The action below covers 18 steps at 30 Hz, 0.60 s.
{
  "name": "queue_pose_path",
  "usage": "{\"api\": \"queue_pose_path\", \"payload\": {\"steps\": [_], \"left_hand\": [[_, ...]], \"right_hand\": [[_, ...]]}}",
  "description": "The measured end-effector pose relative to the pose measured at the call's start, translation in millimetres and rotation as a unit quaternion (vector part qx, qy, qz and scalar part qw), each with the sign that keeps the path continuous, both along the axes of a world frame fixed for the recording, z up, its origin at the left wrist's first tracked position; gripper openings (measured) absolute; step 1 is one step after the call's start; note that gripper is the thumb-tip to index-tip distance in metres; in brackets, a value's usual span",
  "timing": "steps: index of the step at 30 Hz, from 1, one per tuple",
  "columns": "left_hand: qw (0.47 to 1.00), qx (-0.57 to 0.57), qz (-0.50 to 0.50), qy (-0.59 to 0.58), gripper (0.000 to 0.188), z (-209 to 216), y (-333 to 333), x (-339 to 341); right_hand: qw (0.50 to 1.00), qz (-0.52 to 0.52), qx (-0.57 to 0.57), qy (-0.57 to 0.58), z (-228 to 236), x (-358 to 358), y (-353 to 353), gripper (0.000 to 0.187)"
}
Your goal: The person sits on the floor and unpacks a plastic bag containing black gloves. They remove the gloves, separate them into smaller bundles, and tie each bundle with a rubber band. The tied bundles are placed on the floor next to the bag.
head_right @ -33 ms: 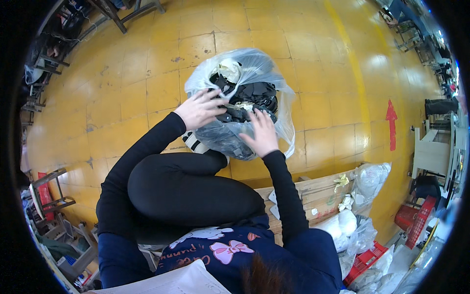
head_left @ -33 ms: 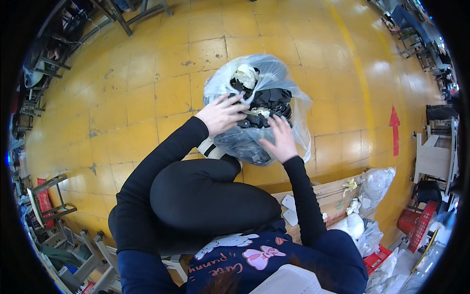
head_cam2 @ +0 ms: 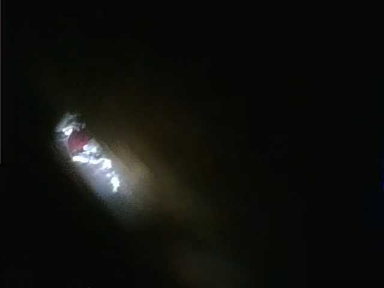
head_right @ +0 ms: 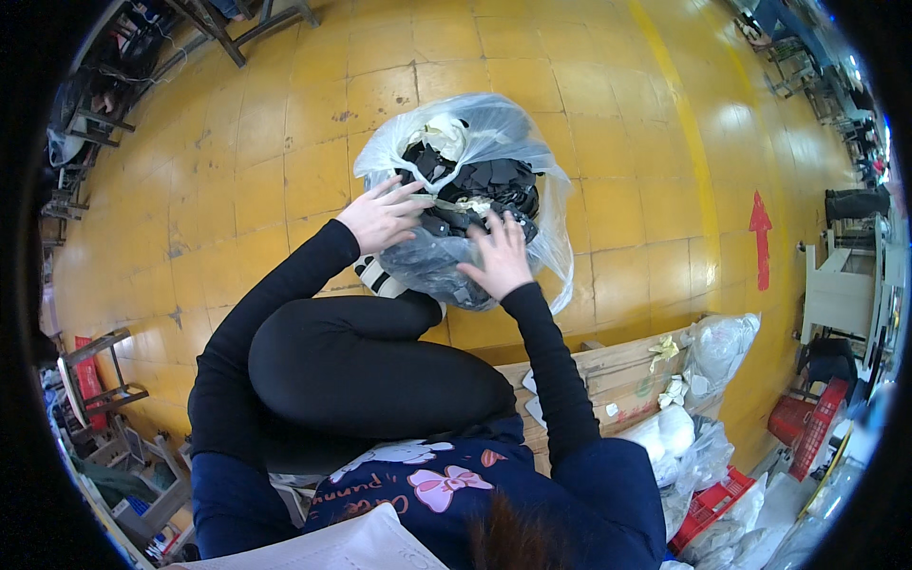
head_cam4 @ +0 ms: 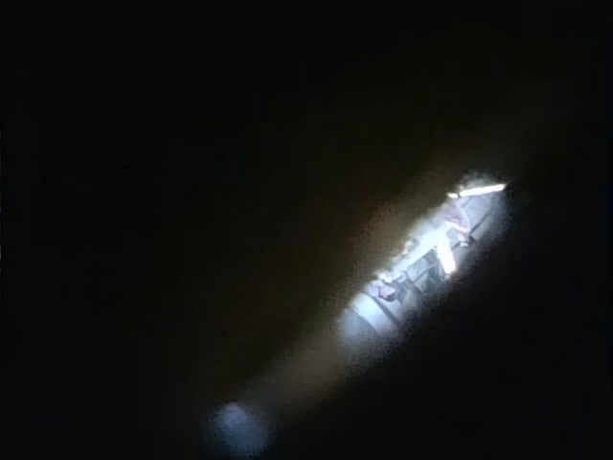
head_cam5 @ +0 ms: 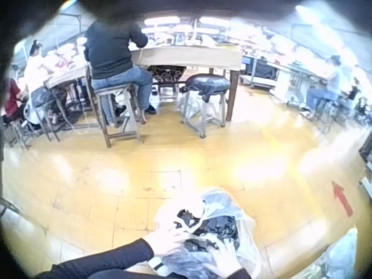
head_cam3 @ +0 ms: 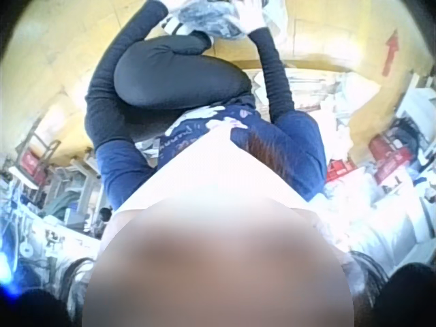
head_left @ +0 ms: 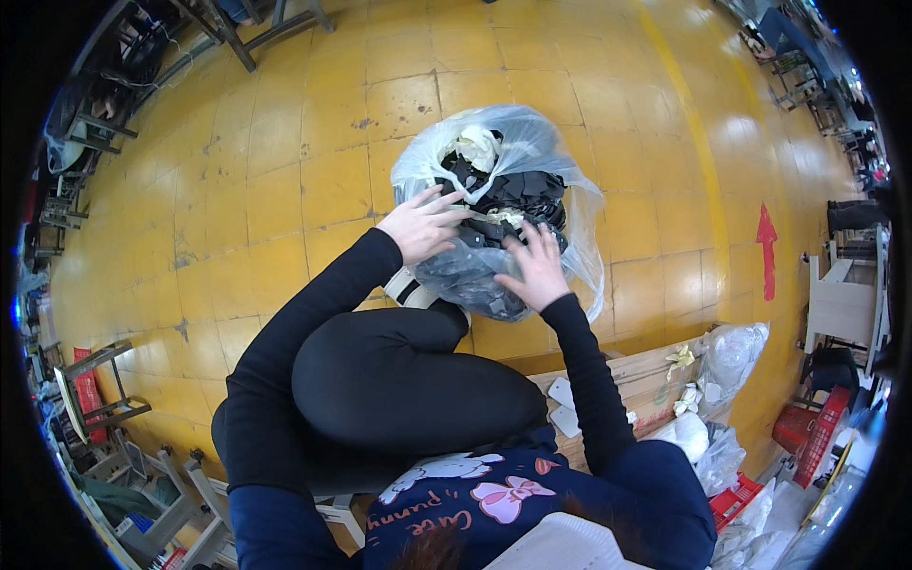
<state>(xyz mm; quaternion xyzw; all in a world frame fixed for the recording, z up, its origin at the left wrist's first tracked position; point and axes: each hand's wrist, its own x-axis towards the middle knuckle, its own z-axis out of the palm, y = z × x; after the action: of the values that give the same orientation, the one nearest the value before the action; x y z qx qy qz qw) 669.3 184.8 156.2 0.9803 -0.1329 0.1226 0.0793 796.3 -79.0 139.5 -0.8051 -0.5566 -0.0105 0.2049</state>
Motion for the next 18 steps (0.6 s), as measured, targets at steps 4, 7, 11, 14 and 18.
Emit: {"api": "queue_pose_path", "payload": {"steps": [4,7,11,14,18], "left_hand": [[0.969,0.017,0.153,0.194,0.032,3,29,-18],[0.972,-0.059,0.09,0.207,0.029,2,42,-35],[0.976,-0.106,-0.014,0.188,0.023,-3,26,-50],[0.977,-0.101,-0.031,0.185,0.02,-14,4,-48],[0.985,-0.013,-0.034,0.17,0.015,-30,-22,-44]], "right_hand": [[0.973,0.016,-0.084,0.213,13,-11,27,0.027],[0.959,0.066,-0.065,0.268,22,-42,2,0.025],[0.916,0.053,-0.149,0.369,7,-77,-47,0.032],[0.874,-0.001,-0.231,0.428,-33,-76,-76,0.028],[0.852,-0.023,-0.376,0.363,-118,-79,-80,0.035]]}}
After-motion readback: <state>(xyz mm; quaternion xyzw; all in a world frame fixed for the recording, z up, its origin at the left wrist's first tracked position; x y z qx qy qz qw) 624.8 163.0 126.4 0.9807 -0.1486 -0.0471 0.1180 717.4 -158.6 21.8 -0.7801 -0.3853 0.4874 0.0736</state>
